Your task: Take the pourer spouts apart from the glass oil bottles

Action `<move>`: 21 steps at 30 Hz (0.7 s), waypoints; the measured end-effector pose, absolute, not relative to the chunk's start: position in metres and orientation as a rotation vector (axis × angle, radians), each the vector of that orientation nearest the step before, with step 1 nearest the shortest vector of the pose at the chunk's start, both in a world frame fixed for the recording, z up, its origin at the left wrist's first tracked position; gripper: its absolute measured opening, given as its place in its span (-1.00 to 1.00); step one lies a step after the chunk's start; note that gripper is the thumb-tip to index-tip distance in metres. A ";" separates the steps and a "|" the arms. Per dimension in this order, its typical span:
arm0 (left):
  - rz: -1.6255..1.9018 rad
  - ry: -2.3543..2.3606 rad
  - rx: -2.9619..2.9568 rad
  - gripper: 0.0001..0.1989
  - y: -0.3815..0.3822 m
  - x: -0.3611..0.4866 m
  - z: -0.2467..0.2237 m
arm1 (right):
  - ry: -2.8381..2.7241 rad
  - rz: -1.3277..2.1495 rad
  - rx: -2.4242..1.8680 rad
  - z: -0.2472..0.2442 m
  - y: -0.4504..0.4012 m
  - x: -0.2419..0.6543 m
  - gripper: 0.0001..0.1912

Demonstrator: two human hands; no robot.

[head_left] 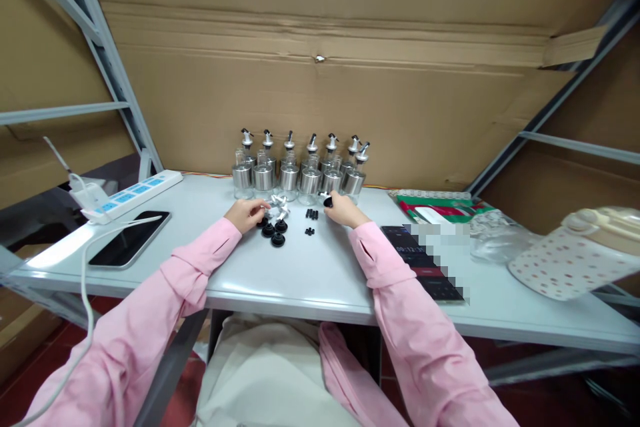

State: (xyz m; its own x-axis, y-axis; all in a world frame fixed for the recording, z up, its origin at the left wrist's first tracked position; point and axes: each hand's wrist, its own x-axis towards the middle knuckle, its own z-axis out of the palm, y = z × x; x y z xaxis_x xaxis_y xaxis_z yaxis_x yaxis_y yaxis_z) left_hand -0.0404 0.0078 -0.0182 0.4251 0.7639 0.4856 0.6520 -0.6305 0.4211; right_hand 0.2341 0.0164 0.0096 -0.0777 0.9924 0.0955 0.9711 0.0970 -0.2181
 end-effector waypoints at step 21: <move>1.252 1.325 2.910 -0.63 -0.009 0.047 -0.004 | -2.052 -0.021 -1.315 0.018 -0.014 0.195 -0.69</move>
State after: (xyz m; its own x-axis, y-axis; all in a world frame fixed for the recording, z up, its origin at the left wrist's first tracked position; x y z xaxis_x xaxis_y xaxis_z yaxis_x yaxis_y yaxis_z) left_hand 0.0470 -0.0090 -0.0043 0.4482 0.5351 0.7161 0.7453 -0.6660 0.0313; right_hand 0.1951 -0.0144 0.0175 -0.2491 0.7946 0.5537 0.8058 0.4872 -0.3366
